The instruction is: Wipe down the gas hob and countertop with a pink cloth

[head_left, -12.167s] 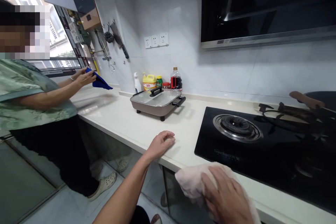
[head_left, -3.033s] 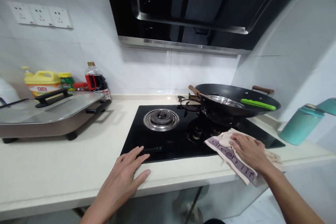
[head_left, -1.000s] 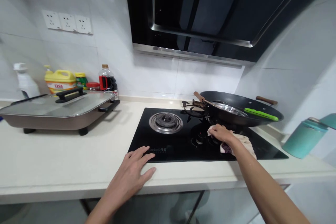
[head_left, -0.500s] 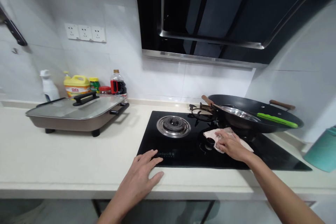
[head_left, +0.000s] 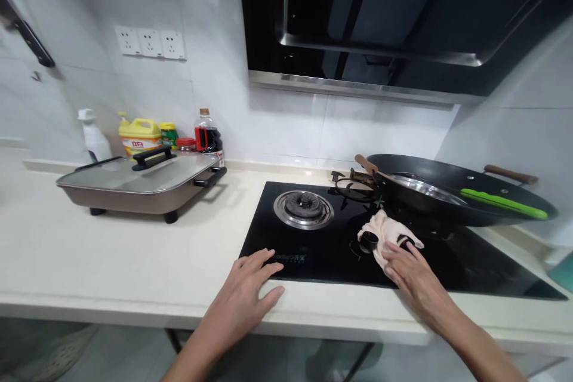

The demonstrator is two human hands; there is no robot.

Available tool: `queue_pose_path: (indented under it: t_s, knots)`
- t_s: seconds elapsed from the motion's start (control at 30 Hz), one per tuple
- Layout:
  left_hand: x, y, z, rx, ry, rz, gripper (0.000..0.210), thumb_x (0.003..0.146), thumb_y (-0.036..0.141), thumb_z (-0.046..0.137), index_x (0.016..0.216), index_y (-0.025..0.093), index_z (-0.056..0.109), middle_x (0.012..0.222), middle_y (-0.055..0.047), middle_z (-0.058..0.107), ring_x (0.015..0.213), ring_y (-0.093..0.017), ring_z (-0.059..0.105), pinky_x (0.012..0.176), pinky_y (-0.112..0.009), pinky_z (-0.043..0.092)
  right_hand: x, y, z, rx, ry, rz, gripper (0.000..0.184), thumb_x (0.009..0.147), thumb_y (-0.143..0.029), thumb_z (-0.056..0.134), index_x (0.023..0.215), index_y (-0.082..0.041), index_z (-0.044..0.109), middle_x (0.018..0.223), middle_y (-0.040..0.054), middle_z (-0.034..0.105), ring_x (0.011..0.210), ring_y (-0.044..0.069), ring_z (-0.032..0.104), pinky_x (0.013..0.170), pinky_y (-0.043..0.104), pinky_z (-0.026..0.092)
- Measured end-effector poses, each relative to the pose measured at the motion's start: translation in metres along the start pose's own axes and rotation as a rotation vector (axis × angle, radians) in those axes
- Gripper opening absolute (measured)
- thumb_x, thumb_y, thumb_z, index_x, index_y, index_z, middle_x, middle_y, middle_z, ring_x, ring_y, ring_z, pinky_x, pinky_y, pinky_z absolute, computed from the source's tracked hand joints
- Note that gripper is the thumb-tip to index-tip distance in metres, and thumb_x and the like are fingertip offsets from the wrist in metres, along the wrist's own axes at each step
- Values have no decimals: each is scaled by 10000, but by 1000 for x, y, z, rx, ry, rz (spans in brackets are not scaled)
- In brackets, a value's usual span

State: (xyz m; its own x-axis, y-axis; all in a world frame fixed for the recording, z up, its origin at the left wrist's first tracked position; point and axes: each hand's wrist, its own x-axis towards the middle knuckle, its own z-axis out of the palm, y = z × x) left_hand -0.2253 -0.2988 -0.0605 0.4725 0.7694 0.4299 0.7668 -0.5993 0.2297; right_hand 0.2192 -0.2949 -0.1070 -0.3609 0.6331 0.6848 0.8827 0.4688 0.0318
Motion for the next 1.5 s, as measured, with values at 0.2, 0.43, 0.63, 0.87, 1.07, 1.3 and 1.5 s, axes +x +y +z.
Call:
queue_pose_path:
  t_s: [0.2, 0.43, 0.63, 0.87, 1.07, 1.3, 1.5]
  knots:
    - [1, -2, 2, 18, 2, 29, 360, 985, 362, 603, 1331, 286, 668, 1507, -85, 583, 1396, -304, 531, 1119, -538, 455, -11, -12, -4, 50, 82, -17, 256, 1047, -314, 467, 1166, -239, 681, 1176, 69, 736, 1181, 236, 668, 1182, 469, 430]
    - [2, -5, 5, 16, 5, 45, 357, 993, 384, 593, 1332, 295, 666, 1507, -80, 583, 1393, -307, 533, 1119, -535, 451, -30, -50, -32, 66, 17, 191, 246, 1054, -354, 431, 1029, -268, 659, 1085, 71, 716, 1026, 255, 689, 961, 437, 554]
    - [-2, -4, 6, 33, 31, 57, 395, 1000, 412, 582, 1365, 271, 642, 1535, -88, 555, 1414, -297, 510, 1129, -504, 443, -65, -48, -64, 133, -113, 370, 262, 1028, -458, 458, 909, -275, 603, 947, 49, 675, 880, 236, 668, 763, 372, 550]
    - [-2, -4, 6, 33, 21, 41, 407, 1002, 450, 574, 1374, 296, 636, 1542, -69, 552, 1416, -289, 514, 1148, -499, 427, 8, -42, -77, -186, -84, 459, 555, 957, -660, 408, 1296, -266, 603, 1143, 137, 601, 962, 318, 603, 785, 458, 484]
    - [0, -7, 5, 47, 13, 47, 409, 997, 470, 574, 1370, 314, 641, 1532, -67, 564, 1394, -297, 538, 1136, -512, 443, 27, -69, -46, -245, -271, 372, 354, 1005, -462, 427, 1169, -288, 688, 1137, 126, 645, 1007, 348, 563, 857, 513, 425]
    - [2, -11, 9, 81, 28, 80, 418, 989, 487, 574, 1366, 322, 647, 1521, -61, 576, 1366, -307, 566, 1114, -510, 466, -14, -44, -63, -33, -259, 462, 443, 1030, -559, 402, 1291, -264, 603, 1249, 100, 674, 1111, 297, 621, 951, 459, 446]
    - [2, -11, 8, 66, 38, 87, 424, 990, 498, 567, 1366, 320, 648, 1517, -64, 579, 1367, -309, 565, 1116, -515, 464, -37, 49, -76, -351, -286, 684, 644, 988, -658, 298, 1377, -267, 631, 1383, 155, 596, 1242, 394, 558, 1008, 585, 420]
